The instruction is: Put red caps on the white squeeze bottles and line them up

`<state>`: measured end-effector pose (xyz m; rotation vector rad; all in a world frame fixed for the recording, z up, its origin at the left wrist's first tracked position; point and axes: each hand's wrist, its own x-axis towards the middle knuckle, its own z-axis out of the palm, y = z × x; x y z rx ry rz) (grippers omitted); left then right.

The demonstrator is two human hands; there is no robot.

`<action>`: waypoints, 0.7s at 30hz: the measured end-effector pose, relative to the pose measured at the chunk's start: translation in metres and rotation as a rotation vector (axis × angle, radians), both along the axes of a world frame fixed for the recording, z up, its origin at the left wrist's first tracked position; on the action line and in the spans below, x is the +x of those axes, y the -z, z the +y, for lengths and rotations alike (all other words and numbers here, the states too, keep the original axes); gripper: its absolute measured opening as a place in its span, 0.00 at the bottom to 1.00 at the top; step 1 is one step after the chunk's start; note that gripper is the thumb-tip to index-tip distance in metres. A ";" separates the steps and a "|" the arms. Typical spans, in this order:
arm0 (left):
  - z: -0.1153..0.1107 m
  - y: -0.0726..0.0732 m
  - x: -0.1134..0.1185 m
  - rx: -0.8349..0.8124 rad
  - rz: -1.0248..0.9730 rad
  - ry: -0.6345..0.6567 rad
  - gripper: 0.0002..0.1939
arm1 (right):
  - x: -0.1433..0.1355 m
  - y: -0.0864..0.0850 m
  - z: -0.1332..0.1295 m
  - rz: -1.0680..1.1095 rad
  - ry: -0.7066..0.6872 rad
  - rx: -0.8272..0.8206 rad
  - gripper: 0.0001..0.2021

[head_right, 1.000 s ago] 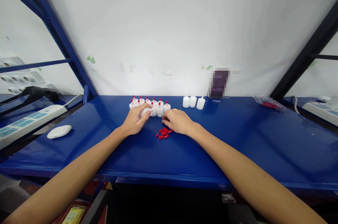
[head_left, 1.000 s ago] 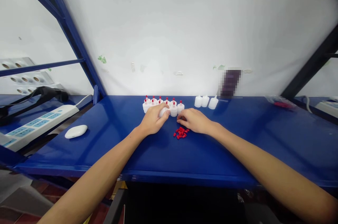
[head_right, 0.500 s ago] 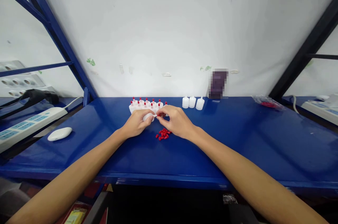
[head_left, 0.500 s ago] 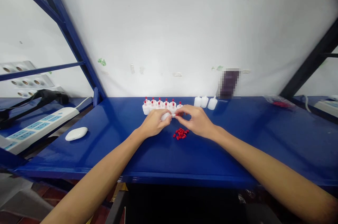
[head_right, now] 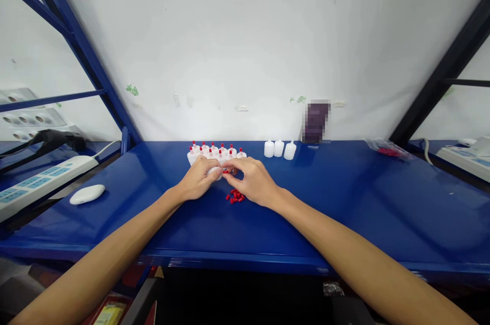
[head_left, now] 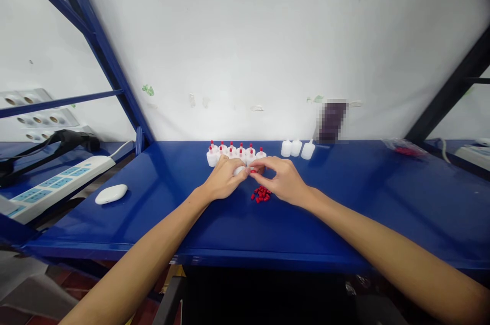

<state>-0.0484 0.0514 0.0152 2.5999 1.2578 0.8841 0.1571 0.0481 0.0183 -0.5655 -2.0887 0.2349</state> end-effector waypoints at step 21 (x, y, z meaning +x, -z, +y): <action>-0.003 -0.004 -0.001 -0.036 -0.045 0.081 0.25 | -0.001 0.000 -0.006 -0.026 -0.017 -0.040 0.05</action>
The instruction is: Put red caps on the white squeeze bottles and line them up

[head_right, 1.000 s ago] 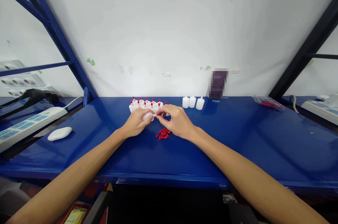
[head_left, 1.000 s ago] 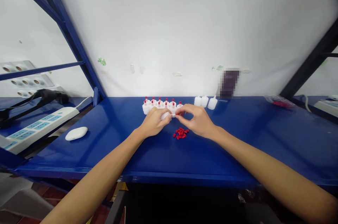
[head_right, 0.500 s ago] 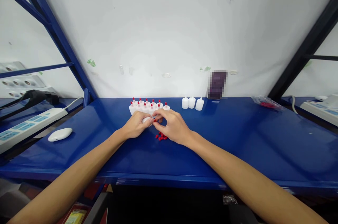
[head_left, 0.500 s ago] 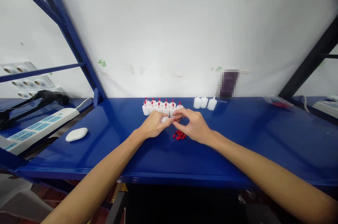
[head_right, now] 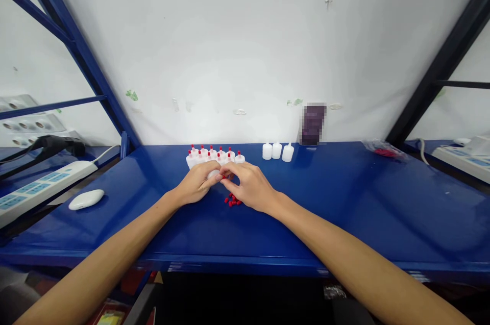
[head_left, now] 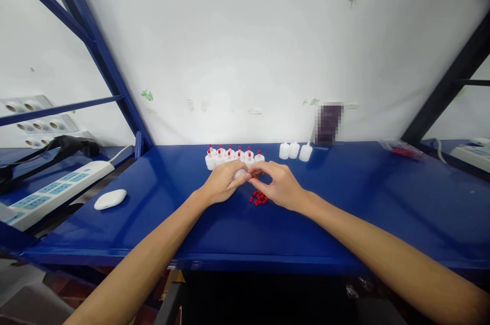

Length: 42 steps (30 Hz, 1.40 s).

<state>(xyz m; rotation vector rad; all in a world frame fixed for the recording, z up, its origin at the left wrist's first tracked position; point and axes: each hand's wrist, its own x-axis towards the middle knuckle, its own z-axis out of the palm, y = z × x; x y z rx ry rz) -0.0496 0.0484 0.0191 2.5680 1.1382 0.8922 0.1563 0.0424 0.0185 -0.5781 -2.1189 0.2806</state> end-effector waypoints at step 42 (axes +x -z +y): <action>0.000 0.004 0.004 0.055 0.010 -0.039 0.29 | -0.005 0.002 -0.002 0.051 -0.043 -0.032 0.04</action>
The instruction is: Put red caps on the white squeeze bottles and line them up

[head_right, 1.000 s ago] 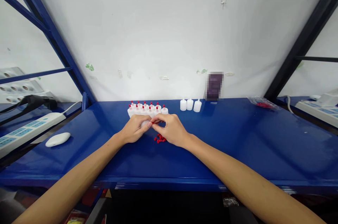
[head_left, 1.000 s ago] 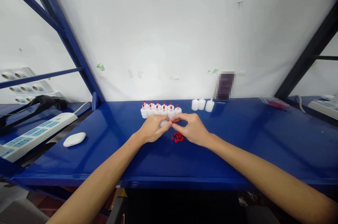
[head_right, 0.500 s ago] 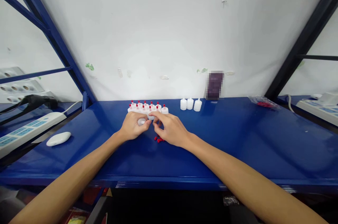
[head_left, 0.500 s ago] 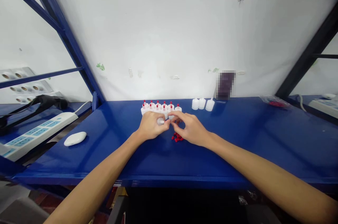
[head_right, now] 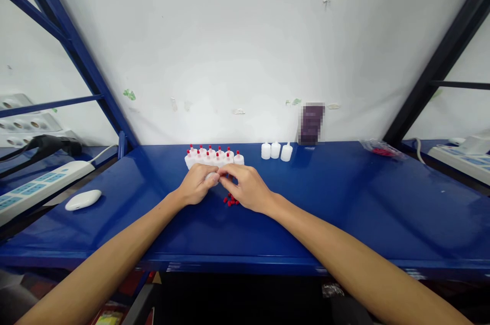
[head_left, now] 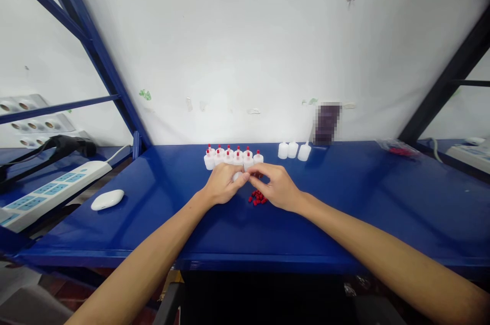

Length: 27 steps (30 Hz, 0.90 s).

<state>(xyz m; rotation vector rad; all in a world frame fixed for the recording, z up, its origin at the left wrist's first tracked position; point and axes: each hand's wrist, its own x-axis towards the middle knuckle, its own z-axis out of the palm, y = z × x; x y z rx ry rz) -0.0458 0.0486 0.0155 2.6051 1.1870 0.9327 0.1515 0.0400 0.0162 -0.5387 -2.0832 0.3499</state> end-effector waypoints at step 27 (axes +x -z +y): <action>0.004 -0.003 -0.010 -0.073 0.016 -0.095 0.19 | 0.035 -0.015 0.024 -0.614 -0.045 -0.224 0.11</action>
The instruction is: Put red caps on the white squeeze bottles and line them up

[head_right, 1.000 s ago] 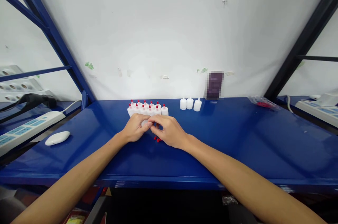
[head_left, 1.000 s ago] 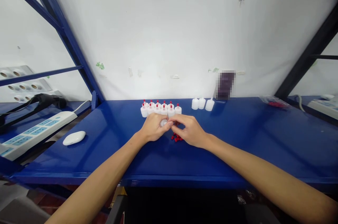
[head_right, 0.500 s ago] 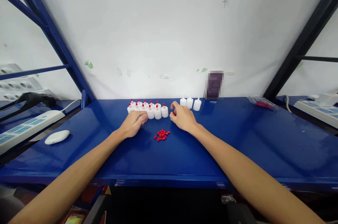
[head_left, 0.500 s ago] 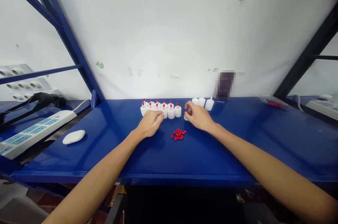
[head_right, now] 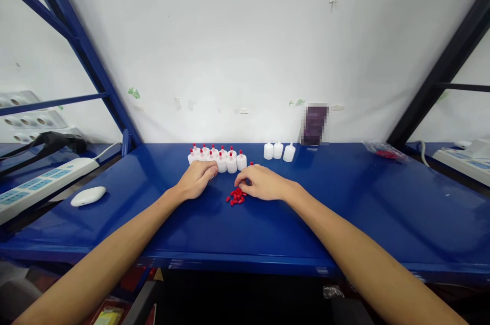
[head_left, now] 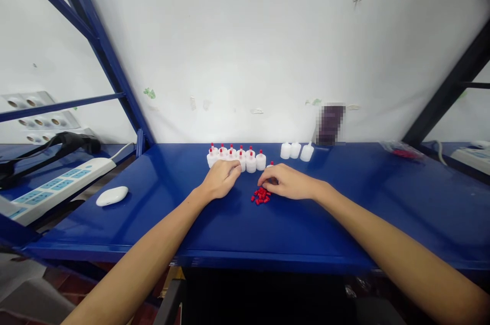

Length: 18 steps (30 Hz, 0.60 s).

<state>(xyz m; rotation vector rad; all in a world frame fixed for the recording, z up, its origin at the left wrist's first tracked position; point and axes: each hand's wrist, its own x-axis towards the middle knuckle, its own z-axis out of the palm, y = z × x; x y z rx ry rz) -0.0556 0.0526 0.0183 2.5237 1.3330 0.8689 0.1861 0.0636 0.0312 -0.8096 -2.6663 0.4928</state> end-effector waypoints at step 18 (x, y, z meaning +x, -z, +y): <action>0.000 0.001 0.002 -0.024 0.024 0.001 0.26 | -0.003 0.012 0.006 0.035 0.013 0.037 0.06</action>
